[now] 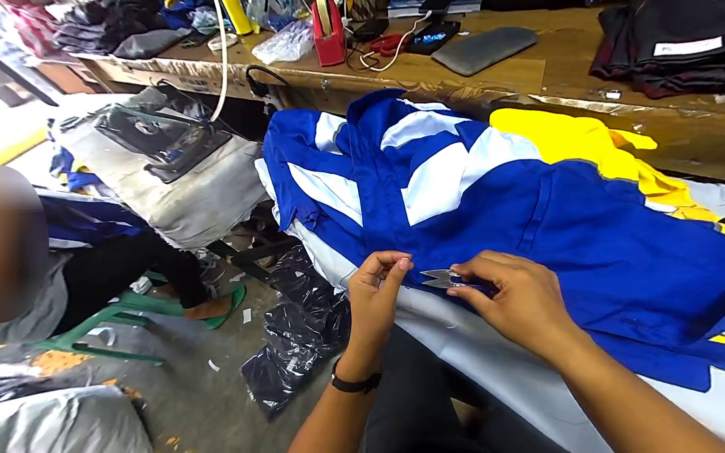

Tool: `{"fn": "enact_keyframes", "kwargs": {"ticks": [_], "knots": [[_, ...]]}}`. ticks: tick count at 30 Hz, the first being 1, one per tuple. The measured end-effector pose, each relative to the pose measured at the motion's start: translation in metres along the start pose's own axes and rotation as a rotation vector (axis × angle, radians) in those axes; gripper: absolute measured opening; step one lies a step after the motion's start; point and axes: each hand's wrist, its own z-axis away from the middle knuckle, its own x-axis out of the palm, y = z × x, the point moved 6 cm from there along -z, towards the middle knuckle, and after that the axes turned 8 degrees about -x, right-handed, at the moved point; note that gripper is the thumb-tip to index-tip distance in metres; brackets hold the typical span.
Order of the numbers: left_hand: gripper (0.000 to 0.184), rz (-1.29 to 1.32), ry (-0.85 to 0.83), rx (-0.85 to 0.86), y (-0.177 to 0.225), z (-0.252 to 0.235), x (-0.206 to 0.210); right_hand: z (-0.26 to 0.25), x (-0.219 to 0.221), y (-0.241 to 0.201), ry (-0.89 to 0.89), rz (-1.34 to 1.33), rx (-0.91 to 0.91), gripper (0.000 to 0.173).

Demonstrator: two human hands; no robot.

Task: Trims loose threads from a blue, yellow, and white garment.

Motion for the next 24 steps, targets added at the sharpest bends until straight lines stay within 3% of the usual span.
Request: {"fn": "enact_keyframes", "kwargs": {"ticks": [11,13,15,19,21,24], "knots": [[0.009,-0.083,-0.086,0.083,0.005,0.003,0.000,-0.018,0.004,-0.010,-0.077,0.154,-0.081,0.021],[0.022,-0.226,-0.160,0.032,0.006,0.009,-0.008,-0.013,-0.005,-0.003,-0.053,0.101,-0.008,0.024],[0.035,-0.341,-0.231,-0.128,-0.002,0.017,-0.015,-0.003,-0.016,0.006,-0.008,0.044,0.059,0.034],[0.034,-0.058,-0.128,-0.437,-0.020,0.034,-0.005,0.023,-0.026,0.015,0.080,-0.213,0.171,0.040],[0.033,0.143,-0.068,-0.518,-0.024,0.035,0.008,0.032,-0.026,0.010,0.109,-0.455,0.176,0.038],[0.015,0.288,0.009,-0.557,-0.027,0.024,0.021,0.043,-0.019,-0.001,0.086,-0.832,0.194,0.041]]}}
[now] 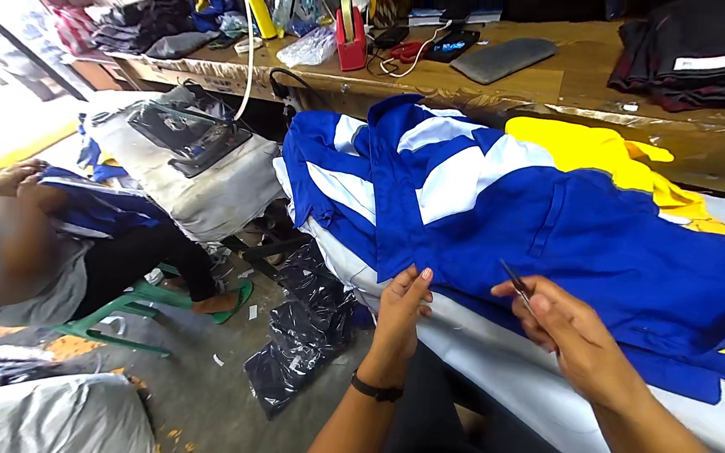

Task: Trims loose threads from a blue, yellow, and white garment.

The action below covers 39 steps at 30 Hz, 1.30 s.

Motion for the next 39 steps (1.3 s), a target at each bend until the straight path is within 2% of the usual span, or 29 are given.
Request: {"fn": "enact_keyframes", "kwargs": {"ticks": [3,6,8,11,17,27,39], "knots": [[0.013,-0.078,0.049,0.188,0.009,-0.002,0.007,0.012,0.018,0.003,0.002,-0.249,0.121,0.046],[0.014,-0.243,0.013,0.453,0.020,0.018,0.010,0.020,0.045,0.002,-0.136,-0.513,0.232,0.043],[0.013,-0.273,-0.011,0.527,0.023,0.031,0.010,0.021,0.063,0.003,-0.228,-0.690,0.284,0.042],[0.015,-0.312,-0.020,0.591,0.020,0.039,0.007,0.018,0.078,0.013,-0.197,-0.779,0.369,0.035],[0.013,-0.291,-0.073,0.570,0.013,0.040,0.003,0.019,0.081,0.021,-0.123,-0.836,0.418,0.046],[0.014,-0.261,-0.080,0.577,0.011,0.037,0.001,0.026,0.079,0.021,-0.180,-0.753,0.444,0.044],[0.013,-0.224,-0.078,0.599,0.007,0.031,0.000,0.024,0.078,0.026,-0.156,-0.724,0.492,0.044]]}}
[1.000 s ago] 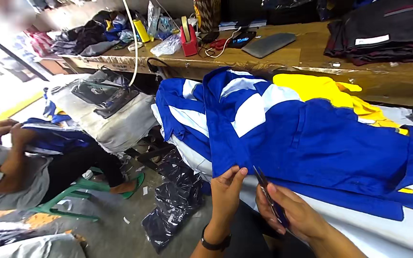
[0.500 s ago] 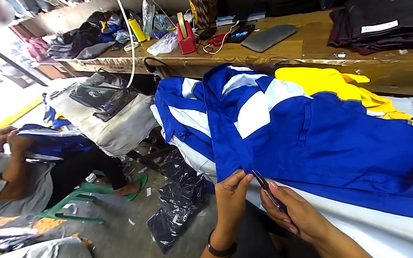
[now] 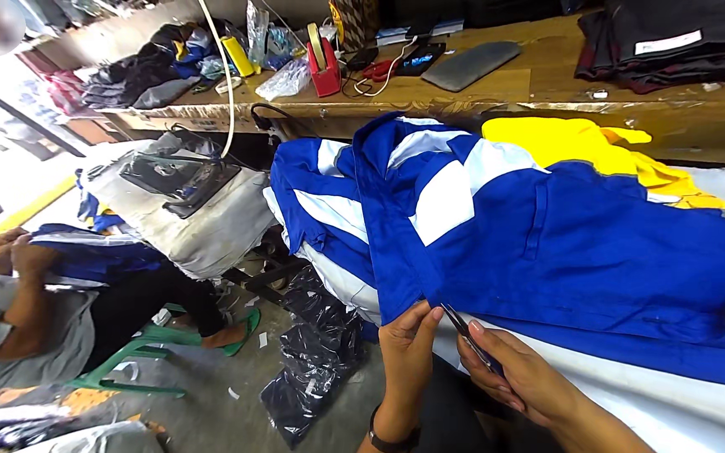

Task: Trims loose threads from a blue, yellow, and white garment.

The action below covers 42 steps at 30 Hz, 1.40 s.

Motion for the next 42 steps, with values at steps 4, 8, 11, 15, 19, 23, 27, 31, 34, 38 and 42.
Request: {"fn": "enact_keyframes", "kwargs": {"ticks": [4,8,11,15,19,23,27,31,34,38,42], "knots": [[0.014,0.009,0.034,0.127,-0.003,-0.001,0.006,-0.001,0.003,-0.002,0.035,-0.088,0.027,0.045],[0.013,-0.044,0.078,0.264,-0.006,-0.002,0.013,0.000,0.012,-0.004,-0.116,-0.513,0.180,0.048],[0.013,-0.086,0.107,0.317,-0.008,-0.004,0.014,-0.002,0.011,-0.007,-0.095,-0.454,0.137,0.046],[0.013,-0.145,0.131,0.349,-0.006,-0.005,0.015,-0.006,0.004,-0.015,0.131,0.141,-0.129,0.036],[0.014,-0.172,0.132,0.372,-0.008,-0.004,0.016,-0.004,0.010,-0.007,-0.108,-0.475,0.106,0.044],[0.015,-0.199,0.156,0.371,-0.011,-0.001,0.015,-0.007,-0.002,-0.011,0.116,0.176,-0.144,0.034],[0.015,-0.230,0.174,0.388,-0.008,0.001,0.017,-0.006,0.003,-0.008,0.030,-0.061,-0.052,0.040],[0.017,-0.277,0.168,0.386,-0.009,-0.001,0.015,-0.009,0.001,-0.006,0.029,-0.088,-0.034,0.041],[0.017,-0.303,0.184,0.383,-0.011,-0.001,0.014,-0.011,-0.009,-0.009,0.211,0.435,-0.268,0.034],[0.018,-0.300,0.165,0.374,-0.013,-0.001,0.014,-0.010,0.002,0.000,0.009,-0.227,0.025,0.043],[0.018,-0.308,0.169,0.339,-0.019,-0.003,0.012,-0.013,-0.001,0.001,0.112,-0.029,-0.005,0.041]]}}
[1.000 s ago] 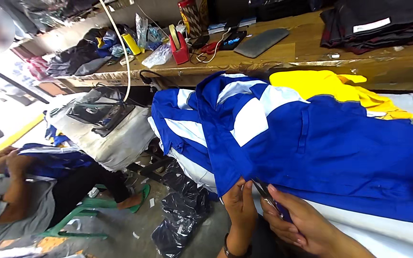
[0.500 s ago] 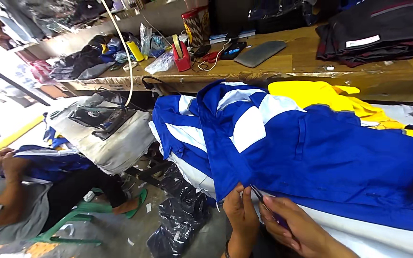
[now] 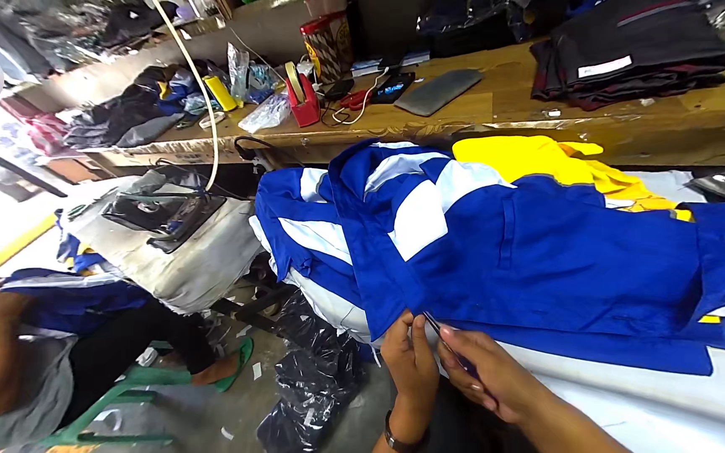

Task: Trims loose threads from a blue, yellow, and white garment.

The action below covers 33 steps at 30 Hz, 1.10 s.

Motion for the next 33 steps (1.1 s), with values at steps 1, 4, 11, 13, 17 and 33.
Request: {"fn": "enact_keyframes", "kwargs": {"ticks": [1,4,11,13,17,33], "knots": [[0.018,-0.005,0.005,-0.003,0.000,0.000,0.000,-0.002,-0.004,-0.003,0.068,0.222,-0.100,0.037],[0.017,-0.012,0.011,-0.005,0.002,-0.001,0.004,-0.002,-0.013,-0.008,0.142,0.499,-0.266,0.035],[0.018,0.028,-0.013,-0.067,0.007,0.001,0.013,-0.001,-0.017,-0.007,-0.029,0.120,-0.071,0.040],[0.017,0.019,-0.008,-0.064,0.008,0.002,0.014,0.000,-0.024,-0.015,0.111,0.572,-0.272,0.037],[0.018,0.015,-0.006,-0.054,0.011,0.005,0.014,0.004,-0.013,-0.005,-0.159,-0.117,0.044,0.044],[0.017,0.016,-0.040,-0.065,0.010,0.006,0.009,0.001,-0.018,-0.009,0.069,0.291,-0.184,0.037]]}}
